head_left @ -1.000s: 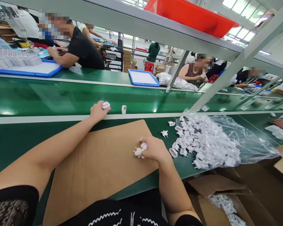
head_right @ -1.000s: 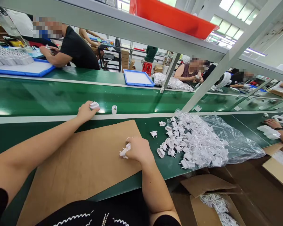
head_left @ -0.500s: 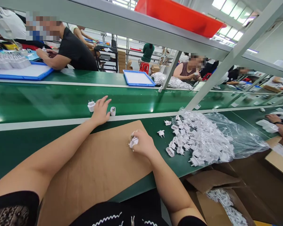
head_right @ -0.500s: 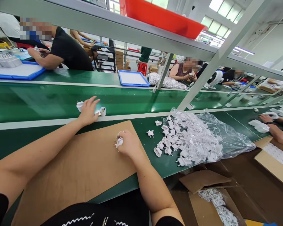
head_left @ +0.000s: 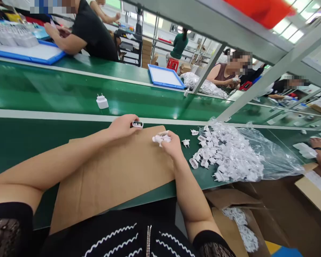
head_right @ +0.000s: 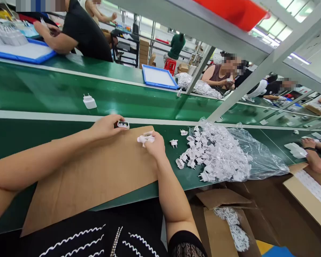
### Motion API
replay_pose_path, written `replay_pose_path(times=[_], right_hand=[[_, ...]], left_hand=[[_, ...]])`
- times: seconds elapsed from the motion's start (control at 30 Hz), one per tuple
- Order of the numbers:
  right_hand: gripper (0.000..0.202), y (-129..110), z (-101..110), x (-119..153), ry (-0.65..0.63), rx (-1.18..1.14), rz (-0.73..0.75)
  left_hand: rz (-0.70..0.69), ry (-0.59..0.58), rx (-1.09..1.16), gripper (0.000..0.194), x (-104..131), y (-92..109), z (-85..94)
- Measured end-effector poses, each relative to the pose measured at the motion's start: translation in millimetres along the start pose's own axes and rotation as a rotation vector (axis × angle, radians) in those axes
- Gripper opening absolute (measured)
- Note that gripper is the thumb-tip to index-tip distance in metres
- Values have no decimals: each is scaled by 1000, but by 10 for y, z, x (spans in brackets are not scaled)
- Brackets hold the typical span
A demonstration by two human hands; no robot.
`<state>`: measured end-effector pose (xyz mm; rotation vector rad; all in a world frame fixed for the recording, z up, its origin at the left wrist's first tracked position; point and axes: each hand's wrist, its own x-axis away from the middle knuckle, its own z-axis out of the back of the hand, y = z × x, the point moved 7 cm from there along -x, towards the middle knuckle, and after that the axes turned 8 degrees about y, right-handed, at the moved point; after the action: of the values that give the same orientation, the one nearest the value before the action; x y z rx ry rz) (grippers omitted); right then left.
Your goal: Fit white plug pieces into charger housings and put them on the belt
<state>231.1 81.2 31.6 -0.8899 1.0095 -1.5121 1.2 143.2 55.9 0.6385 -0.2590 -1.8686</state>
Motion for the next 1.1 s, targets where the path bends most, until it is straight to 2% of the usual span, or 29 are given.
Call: replay_pose_path(times=[0.07, 0.13, 0.23, 0.3, 0.4, 0.5, 0.57, 0.77, 0.97, 1.1], right_hand=[[37, 97, -27, -47, -16, -254, -147], [42, 165, -76, -55, -60, -396, -280], [42, 160, -139, -19, -98, -436, -322], [39, 86, -156, 13, -62, -381, -214], [29, -139, -158, 95, 43, -239, 127], [12, -375, -216, 239, 76, -86, 510], [8, -429, -281, 296, 44, -8, 632], [10, -432, -365, 286, 21, 124, 671], [9, -481, -387, 315, 19, 317, 634], [11, -492, -384, 353, 57, 492, 537]], left_hand=[[17, -67, 150, 35, 282, 192, -119], [20, -101, 268, 37, 507, 316, -243], [43, -74, 410, 45, 673, 323, -405], [85, -69, 518, 54, 690, 253, -507], [151, -102, 687, 57, 671, 173, -611], [167, -103, 728, 50, 655, 166, -609], [155, -94, 709, 47, 653, 184, -584], [155, -109, 723, 46, 655, 202, -568], [123, -85, 704, 43, 661, 219, -539], [-19, 8, 612, 42, 692, 273, -484]])
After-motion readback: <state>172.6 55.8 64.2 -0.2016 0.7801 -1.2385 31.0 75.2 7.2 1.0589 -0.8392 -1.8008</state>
